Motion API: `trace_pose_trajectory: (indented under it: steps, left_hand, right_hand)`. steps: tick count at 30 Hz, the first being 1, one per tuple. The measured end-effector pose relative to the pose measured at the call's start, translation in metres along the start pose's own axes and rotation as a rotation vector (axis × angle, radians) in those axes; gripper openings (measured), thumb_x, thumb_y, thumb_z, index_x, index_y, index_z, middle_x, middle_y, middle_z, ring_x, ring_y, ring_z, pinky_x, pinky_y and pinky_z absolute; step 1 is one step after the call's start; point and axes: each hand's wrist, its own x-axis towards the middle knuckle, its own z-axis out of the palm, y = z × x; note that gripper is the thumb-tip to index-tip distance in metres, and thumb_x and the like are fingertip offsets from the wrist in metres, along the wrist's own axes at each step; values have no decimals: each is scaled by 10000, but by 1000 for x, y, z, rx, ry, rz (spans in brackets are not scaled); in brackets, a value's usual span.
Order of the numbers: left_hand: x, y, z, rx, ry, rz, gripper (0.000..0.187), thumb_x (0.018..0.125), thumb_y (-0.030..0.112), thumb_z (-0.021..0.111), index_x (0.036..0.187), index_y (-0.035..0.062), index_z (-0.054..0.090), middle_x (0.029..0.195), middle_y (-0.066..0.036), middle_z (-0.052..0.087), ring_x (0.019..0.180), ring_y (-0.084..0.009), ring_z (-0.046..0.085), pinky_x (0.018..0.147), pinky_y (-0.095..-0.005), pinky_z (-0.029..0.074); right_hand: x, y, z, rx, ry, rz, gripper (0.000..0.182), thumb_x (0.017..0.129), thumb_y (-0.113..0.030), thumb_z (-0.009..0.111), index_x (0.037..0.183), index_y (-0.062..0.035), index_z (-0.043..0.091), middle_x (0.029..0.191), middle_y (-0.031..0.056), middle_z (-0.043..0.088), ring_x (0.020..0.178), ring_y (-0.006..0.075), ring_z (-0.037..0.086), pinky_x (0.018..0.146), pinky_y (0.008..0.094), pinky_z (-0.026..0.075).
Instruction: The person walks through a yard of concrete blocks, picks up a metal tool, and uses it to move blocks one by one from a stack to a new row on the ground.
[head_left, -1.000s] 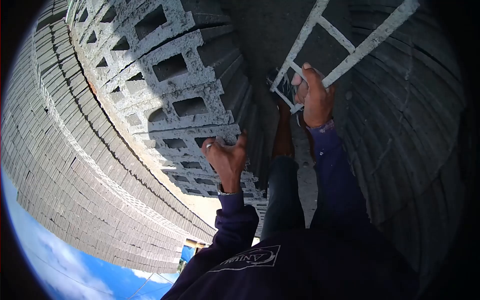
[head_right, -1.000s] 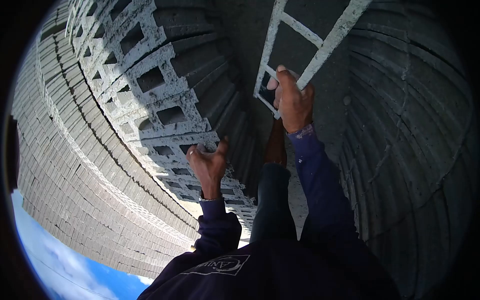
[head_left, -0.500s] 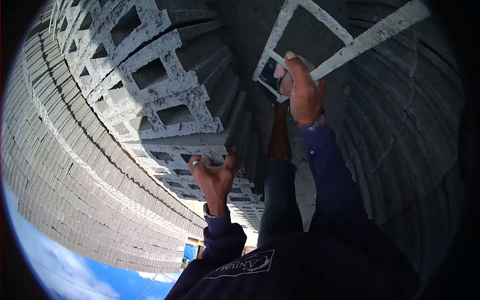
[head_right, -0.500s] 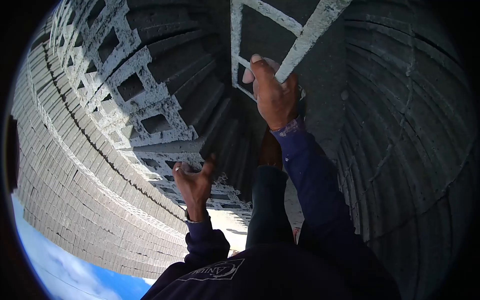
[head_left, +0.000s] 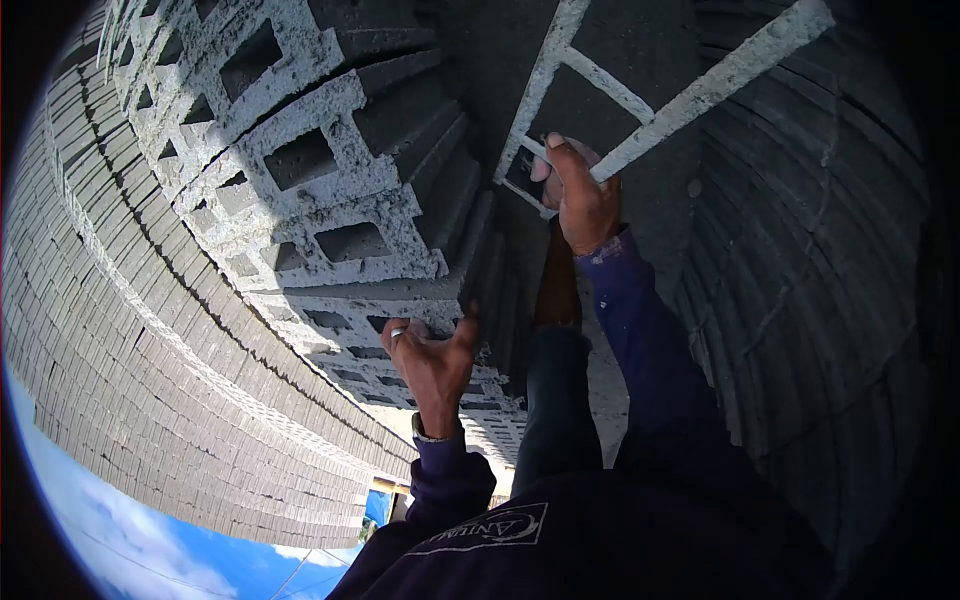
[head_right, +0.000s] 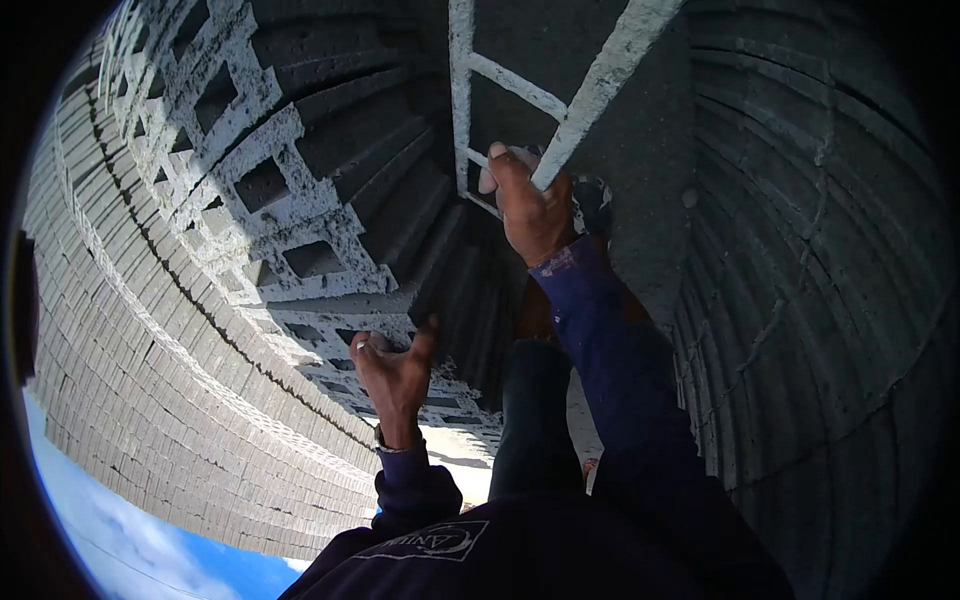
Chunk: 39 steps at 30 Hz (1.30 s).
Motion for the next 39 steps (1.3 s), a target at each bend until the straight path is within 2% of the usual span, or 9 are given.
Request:
trace_pose_trajectory:
  steps: [4,6,9,14,19,20,24,26,39]
  left_hand:
    - [3,-3,4,-14,28,67,677,723,295,840,1065,-168,483,993,-215,645,881,-244,614,825,-325,468]
    - [0,2,-3,-187,16,-31,504,634,283,846,842,-127,641,986,-233,530,1047,-341,461,880,-419,409]
    - [-2,18,2,34,120,59,504,631,306,843,807,-123,643,899,-227,562,1052,-339,450,887,-425,402]
    - [4,22,-17,153,-19,401,466,727,354,776,833,-91,684,818,-244,657,924,-397,596,962,-453,394]
    - [10,40,-70,-106,-29,135,429,745,343,791,943,-28,708,1064,-238,669,1090,-391,591,932,-449,450]
    - [17,53,-74,-66,202,277,419,747,335,787,935,-32,711,1027,-226,681,1059,-378,608,944,-449,439]
    - [63,69,-36,-55,627,554,417,718,360,783,808,-39,700,860,-200,696,918,-359,649,981,-447,395]
    - [73,78,-27,82,299,359,458,671,408,785,717,-33,672,783,-197,677,838,-345,645,995,-439,365]
    - [75,65,-24,-156,324,361,387,643,402,758,684,35,642,655,-141,634,741,-278,624,901,-388,358]
  right_hand:
    - [17,42,23,-9,43,77,408,879,-364,621,625,-48,571,520,-23,430,465,93,409,474,280,311]
    - [10,36,18,-3,56,112,403,878,-361,623,630,-48,568,513,-30,413,459,87,397,467,279,303]
    - [1,6,-7,81,87,122,373,897,-316,603,657,-32,568,480,-51,356,409,70,334,436,258,268]
    - [-15,-45,-52,73,152,14,393,909,-346,597,688,-22,581,480,-48,332,405,73,303,430,259,281]
    - [-34,-84,-44,10,164,-39,395,917,-356,587,695,-32,550,482,-46,301,401,68,271,422,257,271]
    - [-40,-91,-39,7,158,-48,397,918,-355,587,694,-30,545,484,-46,301,400,66,265,422,256,268]
    - [-64,-127,14,53,15,-86,407,927,-360,584,707,-19,549,488,-55,301,411,55,258,427,250,253]
    - [-73,-152,45,17,-72,-117,416,929,-367,583,707,-17,553,486,-56,303,413,53,260,428,250,250]
    - [-176,-251,283,14,-705,-783,440,1005,-328,449,820,52,570,446,-63,297,367,60,216,394,232,209]
